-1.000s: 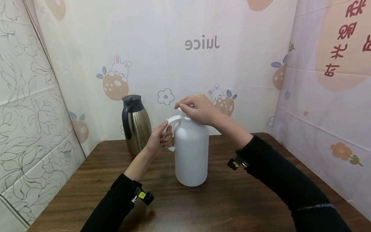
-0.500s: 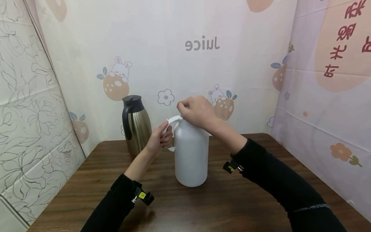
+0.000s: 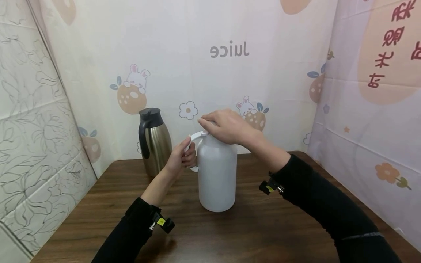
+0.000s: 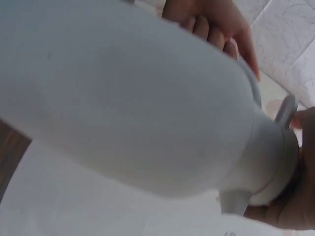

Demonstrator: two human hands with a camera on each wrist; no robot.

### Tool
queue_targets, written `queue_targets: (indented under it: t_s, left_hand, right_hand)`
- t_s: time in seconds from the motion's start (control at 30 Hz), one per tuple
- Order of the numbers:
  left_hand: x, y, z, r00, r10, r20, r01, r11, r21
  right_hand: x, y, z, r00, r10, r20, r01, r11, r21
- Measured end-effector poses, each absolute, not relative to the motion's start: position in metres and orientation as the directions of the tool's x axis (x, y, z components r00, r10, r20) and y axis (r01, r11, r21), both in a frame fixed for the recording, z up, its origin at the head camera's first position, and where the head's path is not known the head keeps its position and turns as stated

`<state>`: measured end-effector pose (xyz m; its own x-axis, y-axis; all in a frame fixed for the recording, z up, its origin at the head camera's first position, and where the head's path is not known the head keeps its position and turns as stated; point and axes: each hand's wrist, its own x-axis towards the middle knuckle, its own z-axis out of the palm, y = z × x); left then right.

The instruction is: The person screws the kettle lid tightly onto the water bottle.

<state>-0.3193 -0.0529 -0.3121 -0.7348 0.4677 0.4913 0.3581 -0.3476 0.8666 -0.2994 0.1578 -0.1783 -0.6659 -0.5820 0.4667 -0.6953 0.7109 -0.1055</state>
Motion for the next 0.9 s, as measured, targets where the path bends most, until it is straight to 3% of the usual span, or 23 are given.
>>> queue_targets:
  t_s: [0.1,0.3,0.4,0.73,0.9]
  left_hand:
    - [-0.319,-0.054,-0.311,-0.728,0.472,0.498,0.361,-0.354,0.863]
    - [-0.32,-0.055,-0.312,-0.717,0.481,0.505,0.367,-0.354,0.86]
    - [-0.32,-0.055,-0.312,-0.717,0.482,0.503,0.37,-0.348,0.862]
    - [-0.32,-0.054,-0.313,-0.727,0.475,0.497,0.378,-0.328,0.866]
    - [-0.319,-0.054,-0.312,-0.732,0.471,0.493,0.37,-0.332,0.868]
  right_hand:
    - [-0.305,0.164,-0.176,-0.595,-0.639,0.487,-0.749,0.661,-0.047]
    - [-0.322,0.175,-0.179,-0.297,-0.76,0.577,-0.862,0.473,0.18]
    - [-0.33,0.176,-0.181,-0.221,-0.8,0.558,-0.889,0.4,0.222]
    - [-0.34,0.174,-0.191,-0.221,-0.787,0.576,-0.929,0.349,0.12]
    - [-0.334,0.17,-0.192,-0.275,-0.76,0.589,-0.907,0.408,0.103]
